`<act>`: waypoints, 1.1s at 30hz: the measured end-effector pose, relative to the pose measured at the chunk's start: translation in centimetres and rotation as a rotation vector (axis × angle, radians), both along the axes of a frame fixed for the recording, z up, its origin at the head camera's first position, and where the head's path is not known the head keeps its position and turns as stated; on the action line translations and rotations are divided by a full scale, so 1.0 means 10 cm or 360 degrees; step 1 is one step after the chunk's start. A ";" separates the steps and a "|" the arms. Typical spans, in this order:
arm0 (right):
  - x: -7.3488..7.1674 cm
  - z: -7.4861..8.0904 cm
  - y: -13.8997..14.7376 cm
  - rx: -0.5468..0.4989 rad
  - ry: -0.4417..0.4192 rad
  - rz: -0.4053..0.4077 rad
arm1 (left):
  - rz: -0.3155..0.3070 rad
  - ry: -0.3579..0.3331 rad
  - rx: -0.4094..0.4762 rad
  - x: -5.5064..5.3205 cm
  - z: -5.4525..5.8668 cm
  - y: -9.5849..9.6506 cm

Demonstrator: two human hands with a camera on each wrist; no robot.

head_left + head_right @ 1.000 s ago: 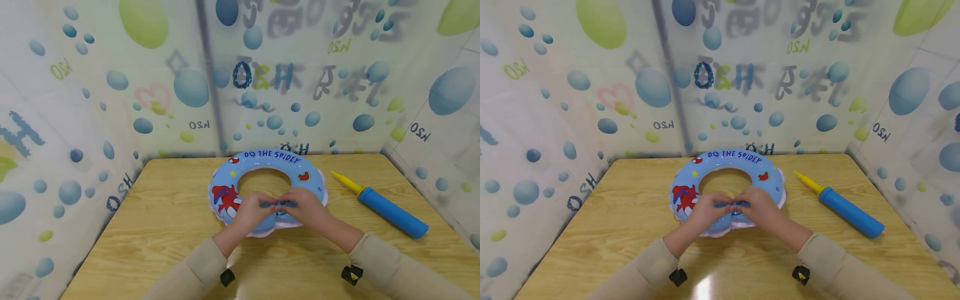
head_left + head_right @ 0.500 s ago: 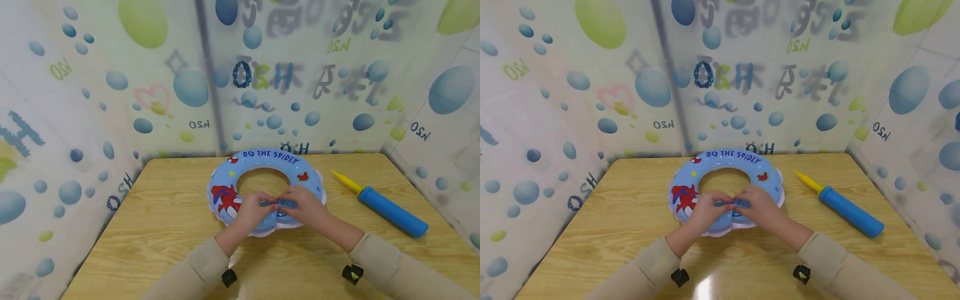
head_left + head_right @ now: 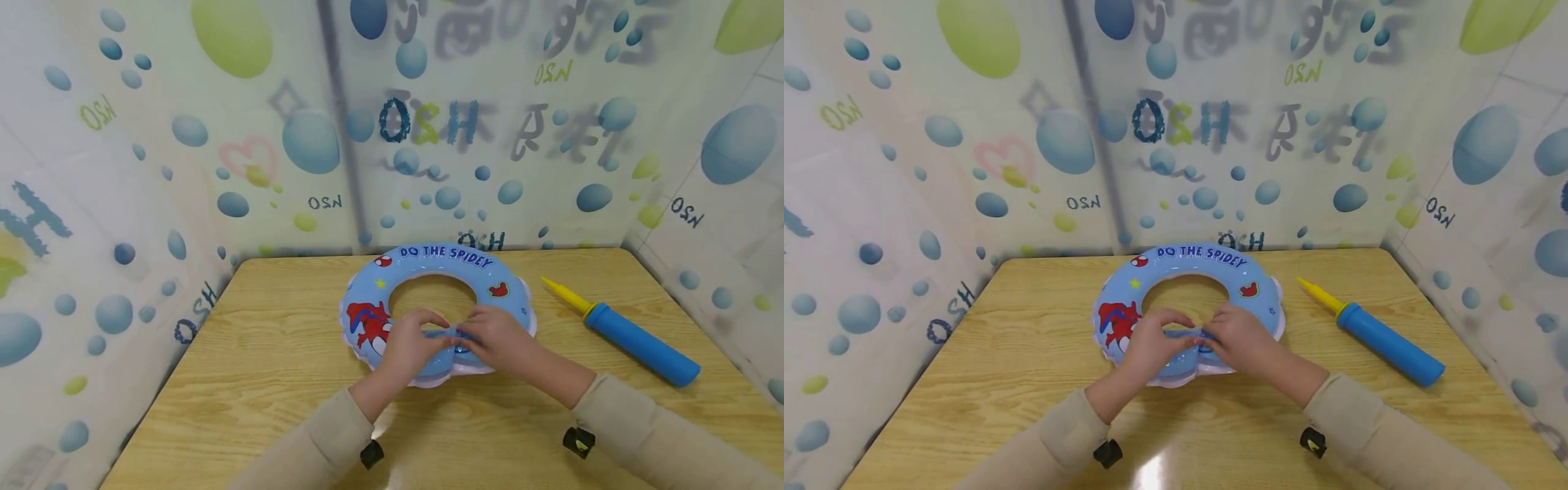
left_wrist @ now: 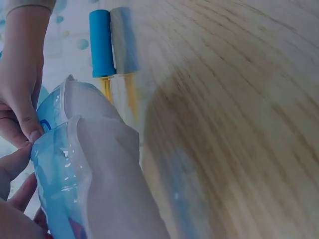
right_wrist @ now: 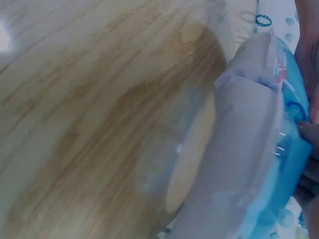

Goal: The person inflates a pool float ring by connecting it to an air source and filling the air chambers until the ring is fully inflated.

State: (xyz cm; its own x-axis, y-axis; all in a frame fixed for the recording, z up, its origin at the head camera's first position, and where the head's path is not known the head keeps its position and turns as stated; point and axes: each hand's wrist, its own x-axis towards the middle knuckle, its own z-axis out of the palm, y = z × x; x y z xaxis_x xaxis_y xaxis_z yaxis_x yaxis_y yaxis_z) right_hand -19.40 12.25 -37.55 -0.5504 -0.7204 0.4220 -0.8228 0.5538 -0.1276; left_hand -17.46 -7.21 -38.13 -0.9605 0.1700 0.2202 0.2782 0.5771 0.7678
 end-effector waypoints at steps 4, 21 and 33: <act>0.05 0.02 0.03 0.0025 -0.0030 -0.0030 | -0.0013 0.0092 -0.0020 0.00 0.04 -0.11; -0.01 -0.01 0.44 0.0312 -0.0355 -0.0485 | 0.0342 0.0047 -0.0503 0.00 0.00 -0.51; -0.17 -0.23 0.56 0.0443 -0.0653 -0.0578 | 0.0234 -0.0343 -0.0896 -0.06 -0.17 -0.61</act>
